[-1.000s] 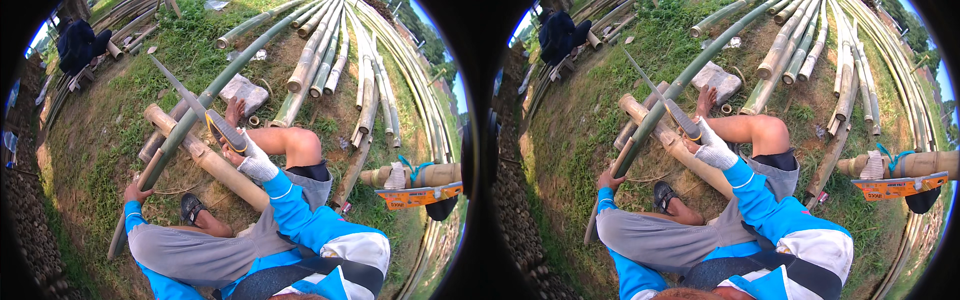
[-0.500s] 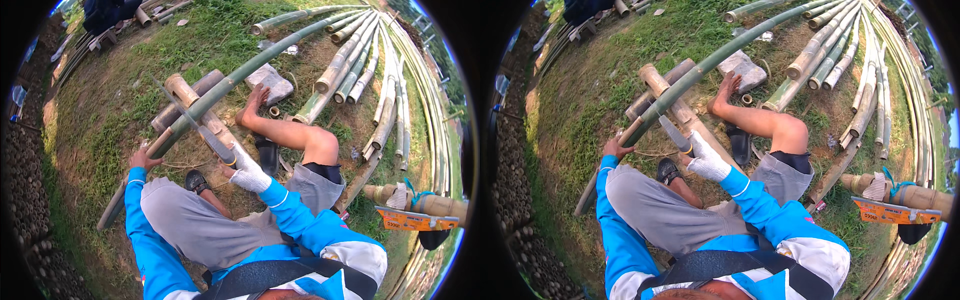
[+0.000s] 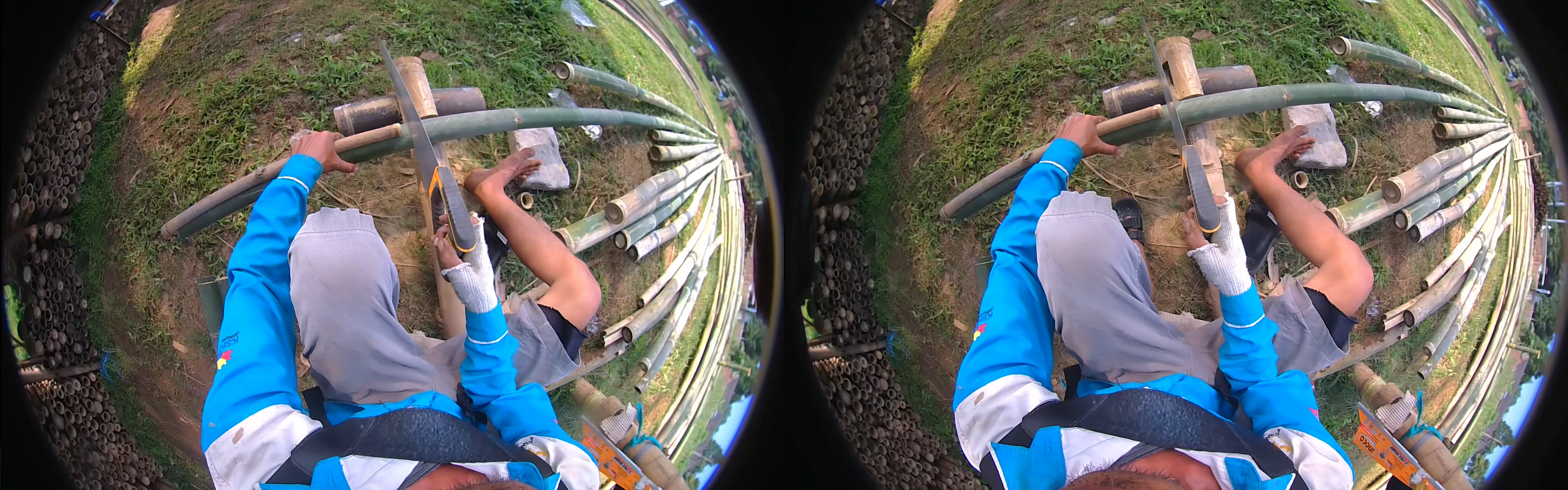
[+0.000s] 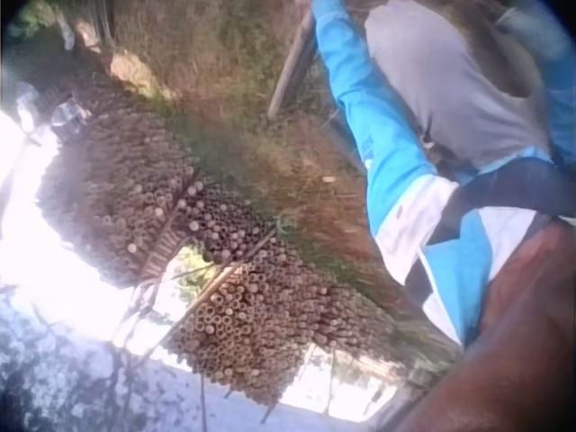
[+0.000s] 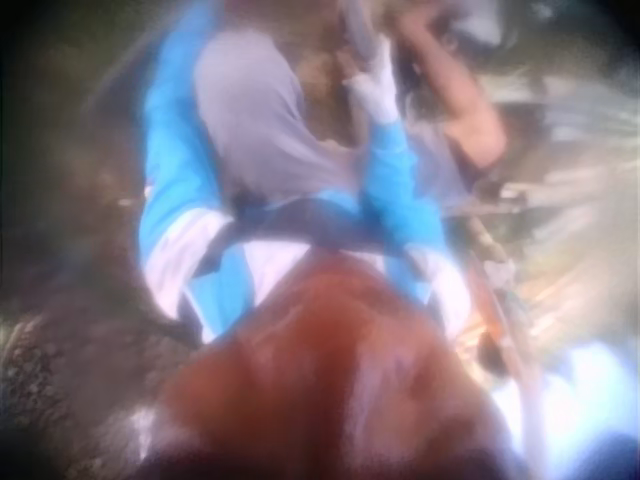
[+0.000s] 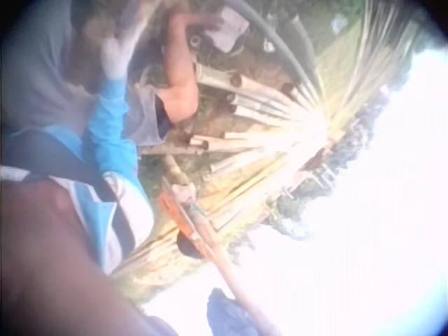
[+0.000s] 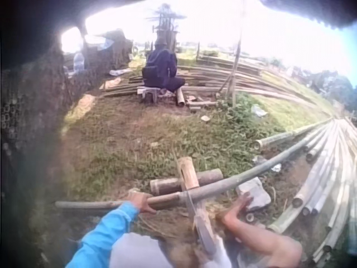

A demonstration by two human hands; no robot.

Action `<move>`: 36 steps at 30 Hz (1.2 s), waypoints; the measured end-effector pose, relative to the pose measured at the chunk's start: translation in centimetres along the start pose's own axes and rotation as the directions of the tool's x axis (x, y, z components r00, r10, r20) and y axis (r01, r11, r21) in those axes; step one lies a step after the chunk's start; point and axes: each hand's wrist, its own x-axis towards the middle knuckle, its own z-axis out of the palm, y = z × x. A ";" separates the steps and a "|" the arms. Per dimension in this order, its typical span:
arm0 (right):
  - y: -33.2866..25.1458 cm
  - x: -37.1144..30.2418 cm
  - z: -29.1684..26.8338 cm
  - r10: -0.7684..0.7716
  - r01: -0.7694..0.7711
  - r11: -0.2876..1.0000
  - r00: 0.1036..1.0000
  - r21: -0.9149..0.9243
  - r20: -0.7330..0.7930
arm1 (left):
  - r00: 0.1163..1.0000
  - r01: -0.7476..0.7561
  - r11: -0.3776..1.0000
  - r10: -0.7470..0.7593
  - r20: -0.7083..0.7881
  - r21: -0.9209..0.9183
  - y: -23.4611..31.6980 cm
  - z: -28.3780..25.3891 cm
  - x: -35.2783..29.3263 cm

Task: The person uses a hand saw to cut a long bamboo pole into shorter sections. They position the pole on a wooden support, saw through it, and then move the cut piece aside before repeating the process.

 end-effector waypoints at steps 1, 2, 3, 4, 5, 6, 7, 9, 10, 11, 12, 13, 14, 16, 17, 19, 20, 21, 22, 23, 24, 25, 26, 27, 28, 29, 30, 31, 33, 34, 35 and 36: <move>0.4 0.3 0.0 0.010 -0.010 1.000 1.000 0.011 -0.012 | 1.000 -0.005 1.000 0.005 0.011 -0.005 0.1 0.2 0.4; 0.5 0.6 0.1 -0.032 0.032 0.999 0.999 0.001 0.017 | 1.000 -0.016 1.000 0.016 0.020 -0.002 0.2 0.1 1.0; 0.5 1.0 0.0 -0.049 0.051 0.998 0.998 -0.047 0.047 | 0.999 -0.027 1.000 0.027 0.028 0.000 0.3 0.2 1.5; 0.6 1.2 -0.2 -0.066 0.073 0.993 0.995 -0.091 0.071 | 0.998 -0.046 0.999 0.046 0.035 0.001 0.8 0.1 1.7; 0.6 1.3 -0.3 -0.083 0.095 0.986 0.992 -0.136 0.095 | 0.998 -0.050 0.999 0.049 0.039 0.009 1.2 0.1 1.9; 0.7 1.2 -0.3 -0.039 0.050 0.993 0.994 -0.108 0.100 | 0.998 -0.054 0.998 0.053 0.043 0.018 1.7 0.1 2.0; 0.3 1.0 -0.2 -0.025 0.038 0.992 0.993 -0.117 0.111 | 0.997 -0.057 0.998 0.055 0.046 0.022 1.8 0.1 2.2; -0.6 0.6 0.0 0.002 0.017 0.990 0.991 -0.137 0.136 | 0.999 -0.013 1.000 0.012 0.045 0.025 1.8 0.1 2.4; -0.7 0.4 -0.1 0.007 0.005 0.996 0.990 -0.084 0.144 | 0.999 -0.012 1.000 0.011 0.053 0.023 1.7 0.0 2.7; -0.6 0.3 -0.3 0.012 -0.007 1.000 0.988 -0.031 0.153 | 0.998 -0.011 1.000 0.009 0.060 0.022 1.5 -0.1 2.9; -0.7 0.3 -0.3 0.016 -0.019 1.000 0.986 0.022 0.164 | 0.997 -0.005 1.000 0.003 0.083 0.024 1.4 -0.2 3.1; -0.5 0.6 -0.1 -0.001 0.005 0.999 0.996 -0.033 0.090 | 0.994 0.003 1.000 -0.007 0.111 0.029 1.7 -0.2 3.1; -0.3 0.9 0.3 -0.024 0.025 0.996 1.000 -0.090 0.017 | 0.990 0.011 0.999 -0.016 0.138 0.035 2.0 -0.4 3.3; -0.1 2.0 0.5 -0.127 0.110 0.934 0.991 -0.339 -0.030 | 0.999 -0.015 1.000 0.014 0.051 0.024 2.2 -0.6 3.1; -0.4 2.0 0.9 -0.149 0.138 0.922 0.989 -0.362 -0.004 | 0.999 -0.031 0.999 0.030 0.023 0.024 2.3 -0.5 2.7; -1.8 2.0 1.7 -0.198 0.200 0.892 0.979 -0.406 0.049 | 0.998 -0.011 0.999 0.008 0.067 0.035 2.4 -1.4 2.5; -2.5 1.5 1.9 -0.048 0.052 0.962 0.999 -0.269 0.020 | 0.996 -0.016 1.000 0.014 0.088 0.023 2.6 -1.7 2.4; -3.0 0.7 1.6 -0.025 0.032 0.953 0.999 -0.301 0.028 | 0.994 -0.021 1.000 0.019 0.108 0.013 2.5 -1.5 2.3; -3.5 -0.3 1.2 -0.007 0.022 0.944 0.999 -0.329 0.048 | 0.998 -0.040 0.998 0.036 0.054 0.058 1.7 -0.9 2.2; -3.8 -1.2 0.6 0.011 0.016 0.935 0.997 -0.355 0.073 | 0.998 -0.030 0.998 0.027 0.051 0.061 1.0 -0.8 2.1; -4.3 -2.5 -0.2 0.020 0.025 0.903 0.995 -0.428 0.098 | 0.998 -0.024 0.998 0.021 0.054 0.057 0.5 -0.7 1.9; -4.3 -3.9 -1.3 0.034 0.034 0.869 0.991 -0.494 0.127 | 0.998 -0.011 0.998 0.008 0.059 0.056 0.0 -0.3 1.6; -2.8 -5.7 -2.9 0.077 -0.022 0.895 0.992 -0.446 0.104 | 0.996 0.005 0.998 -0.010 0.085 0.055 0.0 -0.5 1.5; -3.3 -7.4 -4.0 0.078 -0.080 0.895 0.997 -0.439 -0.023 | 0.991 -0.108 0.993 0.104 0.087 0.038 4.2 0.4 4.4; -2.7 -7.6 -4.0 0.091 -0.097 0.912 0.995 -0.398 -0.033 | 0.993 -0.101 0.994 0.098 0.066 0.039 3.7 0.6 4.1; -2.2 -7.8 -4.2 0.105 -0.115 0.926 0.993 -0.360 -0.048 | 0.995 -0.095 0.995 0.094 0.046 0.038 3.4 0.7 4.0; -0.8 -6.4 -4.5 0.125 -0.140 0.943 0.990 -0.303 -0.069 | 0.995 -0.095 0.995 0.094 0.046 0.031 3.6 0.8 4.2; 1.0 -2.9 -3.0 0.116 -0.099 0.949 0.993 -0.301 0.039 | 0.999 0.015 0.999 -0.016 0.029 0.039 0.2 0.1 1.4; 1.8 3.2 -1.1 0.000 0.023 0.924 0.998 -0.381 0.059 | 0.999 0.004 1.000 -0.005 0.042 0.022 0.9 0.0 1.6; 1.8 6.1 -0.2 -0.035 0.058 0.920 0.997 -0.388 0.067 | 0.999 -0.002 1.000 0.002 0.050 0.007 1.0 0.0 2.1; 1.6 9.0 0.6 -0.025 0.046 0.930 0.998 -0.364 0.062 | 1.000 -0.017 1.000 0.017 0.014 0.009 1.2 0.4 2.6; 2.3 11.4 0.3 0.048 -0.039 0.956 0.999 -0.292 0.026 | 0.999 -0.032 0.999 0.033 0.036 -0.017 2.3 -0.5 2.7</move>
